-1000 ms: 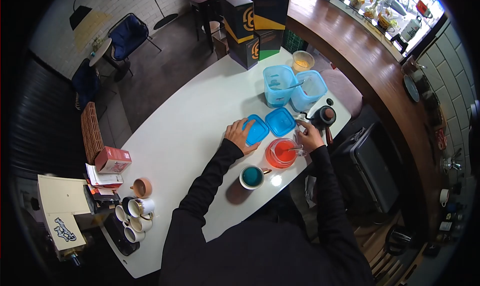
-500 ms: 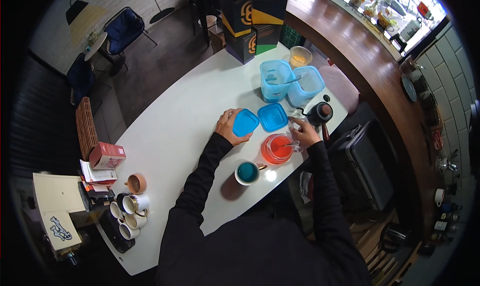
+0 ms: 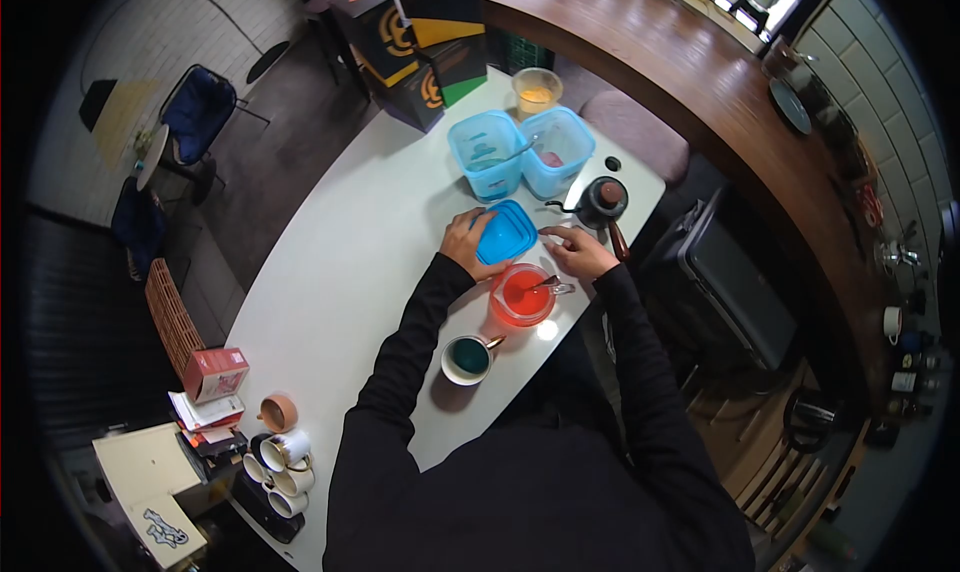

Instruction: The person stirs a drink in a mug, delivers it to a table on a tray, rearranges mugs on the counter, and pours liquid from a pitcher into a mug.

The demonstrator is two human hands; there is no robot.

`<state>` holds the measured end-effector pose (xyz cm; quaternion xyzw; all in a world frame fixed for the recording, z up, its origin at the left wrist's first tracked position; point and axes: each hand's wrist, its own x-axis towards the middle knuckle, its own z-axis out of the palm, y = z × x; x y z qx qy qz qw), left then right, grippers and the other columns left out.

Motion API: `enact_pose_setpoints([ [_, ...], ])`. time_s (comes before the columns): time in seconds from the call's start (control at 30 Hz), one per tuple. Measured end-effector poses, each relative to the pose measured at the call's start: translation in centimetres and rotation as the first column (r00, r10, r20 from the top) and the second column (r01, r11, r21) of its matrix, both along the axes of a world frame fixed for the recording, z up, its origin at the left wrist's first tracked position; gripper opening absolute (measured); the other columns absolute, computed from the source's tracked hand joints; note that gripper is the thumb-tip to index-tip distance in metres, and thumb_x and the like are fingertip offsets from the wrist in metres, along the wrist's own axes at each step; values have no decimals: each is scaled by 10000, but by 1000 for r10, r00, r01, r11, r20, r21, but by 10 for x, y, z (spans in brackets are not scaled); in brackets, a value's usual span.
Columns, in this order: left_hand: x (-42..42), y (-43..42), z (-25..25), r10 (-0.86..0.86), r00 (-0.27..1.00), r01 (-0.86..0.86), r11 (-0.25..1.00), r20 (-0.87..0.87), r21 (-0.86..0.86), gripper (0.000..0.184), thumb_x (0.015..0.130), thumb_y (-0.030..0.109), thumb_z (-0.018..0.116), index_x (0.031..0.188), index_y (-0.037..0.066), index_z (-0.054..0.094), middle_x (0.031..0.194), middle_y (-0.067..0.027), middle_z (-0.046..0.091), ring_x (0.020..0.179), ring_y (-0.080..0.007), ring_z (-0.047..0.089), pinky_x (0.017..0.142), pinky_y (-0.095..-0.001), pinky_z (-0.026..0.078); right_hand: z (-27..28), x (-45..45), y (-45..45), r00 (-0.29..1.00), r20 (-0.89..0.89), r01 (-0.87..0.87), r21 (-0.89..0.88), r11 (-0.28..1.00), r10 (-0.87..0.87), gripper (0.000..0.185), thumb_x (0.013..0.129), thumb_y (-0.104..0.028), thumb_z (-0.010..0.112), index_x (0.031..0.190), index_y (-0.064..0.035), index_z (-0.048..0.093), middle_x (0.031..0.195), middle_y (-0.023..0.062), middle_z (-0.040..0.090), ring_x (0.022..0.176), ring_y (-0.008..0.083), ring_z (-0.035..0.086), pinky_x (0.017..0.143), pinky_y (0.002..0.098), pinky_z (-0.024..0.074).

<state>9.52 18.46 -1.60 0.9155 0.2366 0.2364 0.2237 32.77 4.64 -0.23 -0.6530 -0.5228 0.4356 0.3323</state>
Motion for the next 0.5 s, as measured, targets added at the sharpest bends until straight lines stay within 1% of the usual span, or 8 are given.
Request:
enact_pose_setpoints([
  [0.23,8,1,9,-71,997,68,996,-39,-62,907,675,451,844,1398,60,460,1347,-220,509,1234,-405,500,1052,-478,411,-8,1,3,1000,15,14,50,999,-15,351,946,-185,579,1256,-28,624,528,31,418,458,91,378,443,302,314],
  [0.3,10,-2,6,-30,999,32,980,14,-195,858,728,434,821,1397,40,455,1365,-225,496,1274,-394,482,1078,-458,397,-5,0,4,997,47,55,105,993,-60,357,934,-205,596,1245,-34,636,543,56,448,491,119,406,480,329,343],
  [0.33,12,-4,6,2,997,18,967,78,-254,786,773,386,798,1388,32,460,1375,-226,488,1286,-383,480,1076,-444,404,1,1,5,998,52,38,3,999,-38,380,930,-232,601,1253,-36,633,708,137,565,639,200,537,600,356,425],
  [0.37,11,-6,1,48,987,-8,969,156,-247,698,803,334,776,1357,19,491,1359,-229,495,1271,-393,490,1061,-433,420,7,4,6,999,53,18,-96,995,-13,403,926,-259,606,1261,-37,630,873,219,683,787,280,668,720,384,507],
  [0.4,9,-6,0,89,986,-59,978,143,-202,663,809,303,772,1342,14,505,1356,-227,496,1257,-381,508,1027,-432,449,4,5,9,997,72,4,-29,1000,-2,386,919,-224,621,1236,-4,634,835,199,684,708,244,666,659,361,518],
  [0.43,5,-6,0,134,982,-113,981,133,-155,629,816,273,769,1328,9,519,1354,-225,497,1243,-368,525,992,-432,477,0,5,11,997,71,4,-21,1000,-2,386,919,-224,621,1236,-4,634,835,199,684,708,244,666,659,361,518],
  [0.47,1,-6,-2,137,982,-117,982,132,-148,629,816,273,769,1328,9,519,1354,-225,497,1243,-368,525,992,-432,477,-4,3,14,996,-78,43,-58,997,-48,358,913,-194,629,1200,20,641,821,184,684,667,215,656,621,343,517],
  [0.5,-3,-7,-3,257,964,-226,926,65,-304,605,826,248,763,1325,3,523,1335,-218,514,1206,-342,560,946,-419,511,-7,0,17,970,-225,71,-102,992,-92,331,908,-164,638,1165,44,647,808,169,684,627,186,645,583,325,516],
])
